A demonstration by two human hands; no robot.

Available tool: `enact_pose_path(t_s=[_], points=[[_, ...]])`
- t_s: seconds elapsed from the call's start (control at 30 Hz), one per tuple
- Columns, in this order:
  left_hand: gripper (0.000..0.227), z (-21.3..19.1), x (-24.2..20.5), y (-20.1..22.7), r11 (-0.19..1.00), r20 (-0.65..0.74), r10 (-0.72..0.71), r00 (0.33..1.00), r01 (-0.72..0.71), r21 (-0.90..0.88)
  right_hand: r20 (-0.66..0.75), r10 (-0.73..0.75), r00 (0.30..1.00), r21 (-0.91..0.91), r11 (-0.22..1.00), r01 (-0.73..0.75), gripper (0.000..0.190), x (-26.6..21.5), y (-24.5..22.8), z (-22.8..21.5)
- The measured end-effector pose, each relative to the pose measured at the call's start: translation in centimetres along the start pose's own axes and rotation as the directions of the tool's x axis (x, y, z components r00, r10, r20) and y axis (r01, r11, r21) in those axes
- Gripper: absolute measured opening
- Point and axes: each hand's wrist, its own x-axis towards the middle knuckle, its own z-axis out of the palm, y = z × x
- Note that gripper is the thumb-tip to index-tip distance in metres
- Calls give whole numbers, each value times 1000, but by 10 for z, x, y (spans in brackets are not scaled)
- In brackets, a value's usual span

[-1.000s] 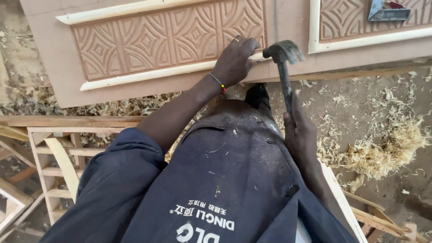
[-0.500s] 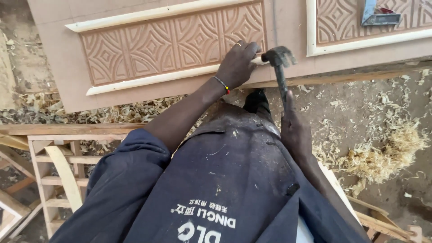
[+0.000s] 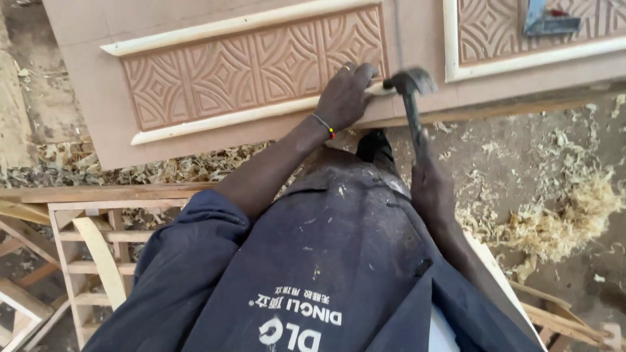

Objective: Measuring, cutting, and nailing decorative wooden trim onto a door panel in a workshop.

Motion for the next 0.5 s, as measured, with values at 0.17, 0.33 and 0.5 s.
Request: enact_pose_path(t_s=[0.17,0.33,0.5], points=[[47,6,-2,-5,1000,-2,3,1000,-3,-13,-160,-115,980,76,989,129,68,-4,-17,-25],[43,3,-1,-3,1000,26,-20,999,21,-18,-230,-119,966,-50,993,111,60,-12,53,29],[36,6,0,-1,999,-3,-28,1000,27,-24,1,28,1000,122,992,-28,62,46,17,10]])
